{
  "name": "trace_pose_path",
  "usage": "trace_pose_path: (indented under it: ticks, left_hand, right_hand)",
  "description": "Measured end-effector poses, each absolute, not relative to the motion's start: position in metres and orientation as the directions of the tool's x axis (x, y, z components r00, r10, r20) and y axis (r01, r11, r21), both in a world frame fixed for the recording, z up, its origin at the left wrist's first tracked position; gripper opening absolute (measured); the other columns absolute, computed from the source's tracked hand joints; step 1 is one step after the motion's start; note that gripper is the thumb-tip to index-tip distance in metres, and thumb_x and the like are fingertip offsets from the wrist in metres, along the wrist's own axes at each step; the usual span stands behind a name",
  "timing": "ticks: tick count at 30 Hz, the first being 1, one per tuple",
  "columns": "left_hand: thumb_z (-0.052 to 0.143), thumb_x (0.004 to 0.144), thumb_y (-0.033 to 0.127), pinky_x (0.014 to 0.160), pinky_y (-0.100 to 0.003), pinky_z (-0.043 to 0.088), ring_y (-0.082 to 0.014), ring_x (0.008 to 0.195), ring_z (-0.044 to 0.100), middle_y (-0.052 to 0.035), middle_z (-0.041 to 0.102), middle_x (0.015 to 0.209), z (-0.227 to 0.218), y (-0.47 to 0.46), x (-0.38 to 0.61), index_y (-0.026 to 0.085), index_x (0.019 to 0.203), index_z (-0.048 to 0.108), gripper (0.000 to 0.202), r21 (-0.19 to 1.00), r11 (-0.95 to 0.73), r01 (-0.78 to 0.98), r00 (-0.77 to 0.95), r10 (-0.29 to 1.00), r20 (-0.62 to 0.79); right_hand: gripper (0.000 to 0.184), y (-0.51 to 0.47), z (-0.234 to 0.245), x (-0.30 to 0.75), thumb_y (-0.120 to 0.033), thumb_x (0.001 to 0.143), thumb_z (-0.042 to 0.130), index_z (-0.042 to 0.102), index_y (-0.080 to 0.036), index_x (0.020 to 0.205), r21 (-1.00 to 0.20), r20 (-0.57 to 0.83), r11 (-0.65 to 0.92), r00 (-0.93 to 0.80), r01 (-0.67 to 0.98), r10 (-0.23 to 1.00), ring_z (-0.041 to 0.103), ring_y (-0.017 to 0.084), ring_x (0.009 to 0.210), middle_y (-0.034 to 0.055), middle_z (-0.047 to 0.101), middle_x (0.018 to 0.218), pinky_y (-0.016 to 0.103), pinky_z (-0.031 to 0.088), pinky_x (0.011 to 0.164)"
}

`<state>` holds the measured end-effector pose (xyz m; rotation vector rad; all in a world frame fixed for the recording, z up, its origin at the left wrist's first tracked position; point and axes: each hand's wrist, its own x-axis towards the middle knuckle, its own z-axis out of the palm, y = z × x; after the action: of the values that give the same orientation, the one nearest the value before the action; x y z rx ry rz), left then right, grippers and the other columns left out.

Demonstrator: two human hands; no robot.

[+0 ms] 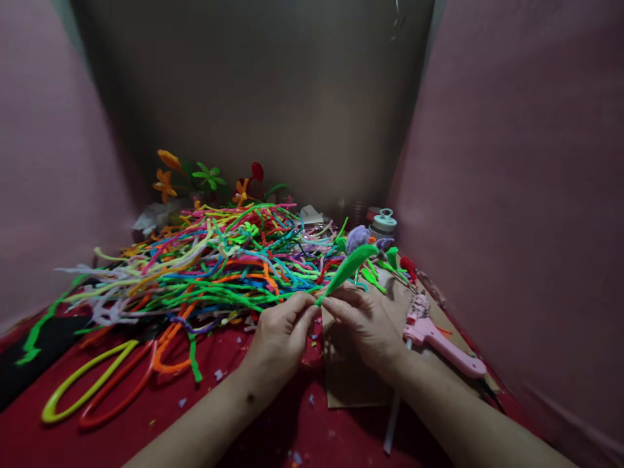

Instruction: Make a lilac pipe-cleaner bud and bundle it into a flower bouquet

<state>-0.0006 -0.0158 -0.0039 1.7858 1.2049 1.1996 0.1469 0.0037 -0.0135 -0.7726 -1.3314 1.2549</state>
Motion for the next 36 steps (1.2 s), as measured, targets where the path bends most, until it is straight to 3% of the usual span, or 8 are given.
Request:
trace_pose_path:
  ticks: [5, 12, 15, 18, 22, 25, 30, 36]
  left_hand:
    - [0.058, 0.077, 0.031, 0.034, -0.015, 0.027, -0.0023, 0.031, 0.032, 0.0068, 0.048, 0.045, 0.009, -0.015, 0.002, 0.016, 0.067, 0.053, 0.019, 0.967, 0.116, -0.225, 0.315, 0.948, -0.040]
    - [0.055, 0.080, 0.024, 0.030, -0.014, 0.031, 0.0008, 0.028, 0.011, 0.0104, 0.038, 0.044, 0.009, -0.017, 0.002, 0.015, 0.080, 0.057, 0.009, 0.821, 0.352, -0.449, 0.587, 0.809, -0.027]
    - [0.052, 0.082, 0.028, 0.031, -0.016, 0.030, -0.0002, 0.028, 0.014, 0.0097, 0.037, 0.046, 0.006, -0.015, 0.000, 0.016, 0.074, 0.054, 0.014, 0.891, 0.292, -0.347, 0.571, 0.819, -0.046]
    - [0.049, 0.083, 0.031, 0.038, -0.018, 0.033, -0.0048, 0.035, 0.035, 0.0053, 0.044, 0.050, 0.002, -0.015, 0.000, 0.017, 0.069, 0.053, 0.021, 0.997, -0.075, -0.002, 0.343, 0.937, 0.071]
    - [0.051, 0.081, 0.027, 0.061, -0.024, 0.039, -0.0141, 0.065, 0.055, -0.0035, 0.059, 0.070, -0.010, -0.016, 0.001, 0.017, 0.081, 0.061, 0.014, 0.684, -0.507, 0.525, 0.219, 0.856, 0.468]
    - [0.048, 0.082, 0.024, 0.060, -0.024, 0.037, -0.0126, 0.060, 0.053, -0.0017, 0.057, 0.065, -0.011, -0.015, -0.001, 0.018, 0.073, 0.061, 0.017, 0.622, -0.535, 0.572, 0.236, 0.833, 0.500]
    - [0.053, 0.079, 0.032, 0.038, -0.018, 0.026, -0.0059, 0.036, 0.036, 0.0063, 0.042, 0.043, 0.004, -0.013, -0.001, 0.017, 0.056, 0.048, 0.028, 0.976, -0.163, 0.145, 0.199, 0.971, 0.133]
    - [0.060, 0.075, 0.029, 0.032, -0.015, 0.026, -0.0009, 0.026, 0.023, 0.0089, 0.042, 0.039, 0.007, -0.015, 0.002, 0.015, 0.065, 0.055, 0.018, 0.912, 0.234, -0.336, 0.472, 0.880, -0.052]
  right_hand:
    - [0.006, 0.004, -0.010, 0.148, -0.024, 0.071, 0.067, 0.068, -0.019, 0.068, -0.933, 0.249, 0.161, -0.256, -0.322, 0.934, 0.050, 0.013, 0.074, -0.0001, 0.057, 0.075, 0.028, 0.041, 0.073]
    - [0.017, 0.001, -0.004, 0.148, -0.019, 0.070, 0.067, 0.070, -0.023, 0.087, -0.880, 0.293, 0.091, -0.382, -0.467, 0.876, 0.058, 0.015, 0.073, 0.0016, 0.066, 0.080, 0.031, 0.044, 0.076]
    - [0.017, 0.003, -0.006, 0.149, -0.018, 0.070, 0.068, 0.069, -0.022, 0.086, -0.884, 0.271, 0.093, -0.341, -0.457, 0.900, 0.057, 0.015, 0.076, 0.0010, 0.065, 0.079, 0.031, 0.044, 0.076]
    - [0.008, 0.005, -0.012, 0.147, -0.020, 0.070, 0.067, 0.070, -0.020, 0.078, -0.903, 0.258, 0.140, -0.252, -0.407, 0.933, 0.055, 0.014, 0.076, 0.0005, 0.063, 0.079, 0.029, 0.044, 0.075]
    - [0.004, 0.006, -0.016, 0.145, -0.022, 0.073, 0.066, 0.070, -0.020, 0.074, -0.927, 0.247, 0.175, -0.187, -0.332, 0.951, 0.054, 0.014, 0.076, 0.0002, 0.061, 0.078, 0.030, 0.043, 0.079]
    - [0.008, 0.003, -0.014, 0.144, -0.023, 0.074, 0.065, 0.071, -0.022, 0.078, -0.929, 0.284, 0.207, -0.233, -0.308, 0.930, 0.055, 0.017, 0.087, 0.0011, 0.063, 0.084, 0.034, 0.039, 0.089]
    - [0.012, 0.002, -0.008, 0.145, -0.025, 0.074, 0.064, 0.072, -0.023, 0.083, -0.941, 0.294, 0.221, -0.294, -0.257, 0.909, 0.055, 0.019, 0.094, 0.0018, 0.065, 0.089, 0.035, 0.038, 0.091]
    - [0.010, 0.002, -0.009, 0.147, -0.016, 0.071, 0.066, 0.071, -0.022, 0.076, -0.894, 0.278, 0.119, -0.326, -0.433, 0.904, 0.057, 0.017, 0.081, -0.0006, 0.065, 0.075, 0.034, 0.040, 0.084]
